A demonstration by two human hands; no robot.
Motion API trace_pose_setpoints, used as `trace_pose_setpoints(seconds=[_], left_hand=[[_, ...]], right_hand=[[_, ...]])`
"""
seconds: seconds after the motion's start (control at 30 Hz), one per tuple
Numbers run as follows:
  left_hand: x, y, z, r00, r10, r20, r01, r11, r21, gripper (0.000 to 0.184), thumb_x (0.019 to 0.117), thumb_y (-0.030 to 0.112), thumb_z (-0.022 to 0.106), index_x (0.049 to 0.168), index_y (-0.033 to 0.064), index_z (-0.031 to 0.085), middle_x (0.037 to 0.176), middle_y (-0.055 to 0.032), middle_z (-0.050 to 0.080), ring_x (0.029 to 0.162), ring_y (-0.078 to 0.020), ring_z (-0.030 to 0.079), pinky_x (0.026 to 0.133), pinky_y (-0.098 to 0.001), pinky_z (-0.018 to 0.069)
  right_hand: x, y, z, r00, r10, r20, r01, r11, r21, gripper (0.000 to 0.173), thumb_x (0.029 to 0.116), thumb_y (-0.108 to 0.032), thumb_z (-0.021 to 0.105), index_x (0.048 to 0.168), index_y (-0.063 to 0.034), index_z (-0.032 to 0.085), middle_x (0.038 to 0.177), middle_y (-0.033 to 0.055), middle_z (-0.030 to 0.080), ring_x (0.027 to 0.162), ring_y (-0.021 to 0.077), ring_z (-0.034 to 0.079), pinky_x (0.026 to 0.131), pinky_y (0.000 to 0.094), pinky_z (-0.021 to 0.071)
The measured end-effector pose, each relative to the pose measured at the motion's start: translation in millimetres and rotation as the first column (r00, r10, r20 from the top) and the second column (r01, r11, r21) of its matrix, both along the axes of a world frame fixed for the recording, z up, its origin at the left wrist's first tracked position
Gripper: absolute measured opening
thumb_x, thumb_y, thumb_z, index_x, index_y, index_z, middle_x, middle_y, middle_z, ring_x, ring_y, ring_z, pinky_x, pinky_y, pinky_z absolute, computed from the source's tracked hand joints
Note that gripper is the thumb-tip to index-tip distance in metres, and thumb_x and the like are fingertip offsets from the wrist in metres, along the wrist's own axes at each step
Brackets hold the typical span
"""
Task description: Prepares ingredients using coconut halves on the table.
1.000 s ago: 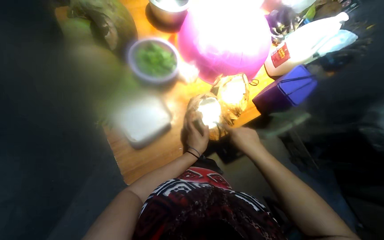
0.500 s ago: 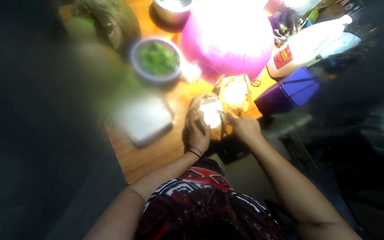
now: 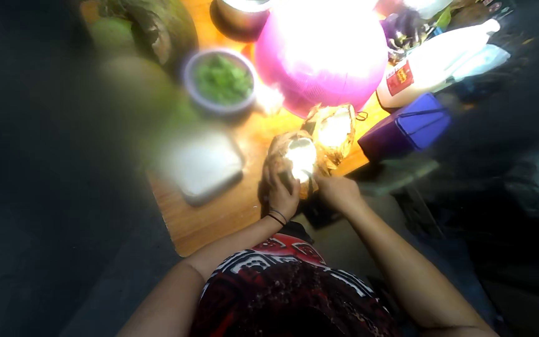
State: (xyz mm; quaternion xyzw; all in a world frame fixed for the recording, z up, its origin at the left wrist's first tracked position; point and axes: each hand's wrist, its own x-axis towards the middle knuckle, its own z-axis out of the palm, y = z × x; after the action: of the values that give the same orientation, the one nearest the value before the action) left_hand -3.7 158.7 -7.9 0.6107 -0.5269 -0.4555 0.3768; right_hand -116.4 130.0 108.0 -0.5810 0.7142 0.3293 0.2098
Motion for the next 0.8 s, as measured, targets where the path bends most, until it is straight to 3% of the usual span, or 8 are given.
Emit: trace_pose_setpoints(seconds=[0.1, 0.2, 0.3, 0.4, 0.47, 0.57, 0.63, 0.8], left_hand=[[0, -1, -2, 1.0, -0.001, -0.013, 0.001, 1.0, 0.016, 0.078, 0.0974, 0.028, 0.068, 0.158, 0.0026, 0.026, 0.166, -0.0272, 0.016, 0.135, -0.0384, 0.051, 0.104, -0.0477, 0.0502], [2, -5, 1, 1.0, 0.006, -0.012, -0.005, 0.998, 0.066, 0.077, 0.0978, 0.029, 0.067, 0.159, 0.0051, 0.026, 0.167, -0.0257, 0.015, 0.132, -0.0376, 0.055, 0.101, -0.0483, 0.052], [0, -4, 1, 1.0, 0.006, -0.011, -0.006, 0.998, 0.06, 0.077, 0.0981, 0.028, 0.067, 0.159, 0.0044, 0.026, 0.167, -0.0262, 0.016, 0.135, -0.0379, 0.051, 0.103, -0.0477, 0.0504], [0, -3, 1, 1.0, 0.015, -0.021, -0.013, 0.999, 0.051, 0.078, 0.0977, 0.028, 0.068, 0.159, 0.0032, 0.026, 0.167, -0.0269, 0.016, 0.136, -0.038, 0.051, 0.104, -0.0475, 0.0502], [2, -6, 2, 1.0, 0.013, -0.022, -0.012, 0.998, 0.057, 0.078, 0.098, 0.027, 0.067, 0.159, 0.0031, 0.025, 0.166, -0.0265, 0.017, 0.137, -0.0371, 0.051, 0.104, -0.0472, 0.0497], [3, -8, 4, 1.0, 0.013, -0.012, -0.012, 0.998, 0.068, 0.078, 0.0983, 0.028, 0.067, 0.159, 0.0037, 0.024, 0.166, -0.0258, 0.018, 0.135, -0.0365, 0.052, 0.104, -0.0471, 0.0501], [2, -7, 3, 1.0, 0.015, -0.022, -0.014, 0.998, 0.067, 0.078, 0.0978, 0.027, 0.068, 0.159, 0.0045, 0.024, 0.166, -0.0254, 0.018, 0.13, -0.0374, 0.056, 0.1, -0.0489, 0.052], [2, -4, 2, 1.0, 0.014, -0.019, -0.013, 0.998, 0.062, 0.078, 0.0976, 0.028, 0.068, 0.158, 0.003, 0.026, 0.166, -0.0273, 0.018, 0.13, -0.0384, 0.056, 0.1, -0.0486, 0.052]], right_hand=[[5, -12, 15, 1.0, 0.013, -0.002, -0.013, 0.999, 0.032, 0.034, 0.1084, -0.018, 0.047, 0.138, -0.0121, 0.063, 0.12, 0.0232, 0.07, 0.113, 0.0434, 0.067, 0.087, 0.0616, 0.0527], [2, -27, 13, 0.999, 0.007, -0.042, -0.011, 0.996, -0.09, 0.042, 0.1087, -0.015, 0.044, 0.15, -0.0125, 0.053, 0.115, 0.0261, 0.07, 0.108, 0.0464, 0.068, 0.082, 0.0618, 0.0535], [3, -11, 0, 1.0, -0.003, -0.02, 0.001, 0.998, -0.067, 0.046, 0.1079, -0.014, 0.047, 0.154, -0.0115, 0.046, 0.112, 0.0281, 0.07, 0.105, 0.0482, 0.069, 0.082, 0.0612, 0.0539], [9, -6, 9, 0.999, -0.012, 0.034, 0.011, 0.998, 0.056, 0.038, 0.1078, -0.018, 0.051, 0.145, -0.0144, 0.057, 0.12, 0.0255, 0.069, 0.114, 0.0461, 0.066, 0.088, 0.0629, 0.0523], [12, -15, 21, 0.999, -0.009, 0.032, 0.009, 1.0, 0.017, 0.034, 0.1079, -0.018, 0.05, 0.14, -0.014, 0.063, 0.121, 0.0238, 0.069, 0.115, 0.0449, 0.066, 0.089, 0.063, 0.0512], [1, -27, 9, 1.0, 0.005, -0.021, -0.008, 0.988, -0.152, 0.046, 0.1086, -0.015, 0.045, 0.155, -0.0158, 0.048, 0.113, 0.027, 0.07, 0.106, 0.0474, 0.068, 0.083, 0.062, 0.053], [2, -18, 0, 1.0, 0.003, -0.025, -0.006, 0.995, -0.095, 0.048, 0.1084, -0.014, 0.045, 0.157, -0.0145, 0.044, 0.113, 0.0271, 0.07, 0.106, 0.0474, 0.068, 0.083, 0.061, 0.0534], [16, -11, 19, 1.0, 0.019, 0.02, -0.02, 0.998, 0.051, 0.032, 0.1082, -0.018, 0.049, 0.136, -0.0126, 0.065, 0.12, 0.0231, 0.07, 0.114, 0.0434, 0.067, 0.088, 0.0619, 0.0523]])
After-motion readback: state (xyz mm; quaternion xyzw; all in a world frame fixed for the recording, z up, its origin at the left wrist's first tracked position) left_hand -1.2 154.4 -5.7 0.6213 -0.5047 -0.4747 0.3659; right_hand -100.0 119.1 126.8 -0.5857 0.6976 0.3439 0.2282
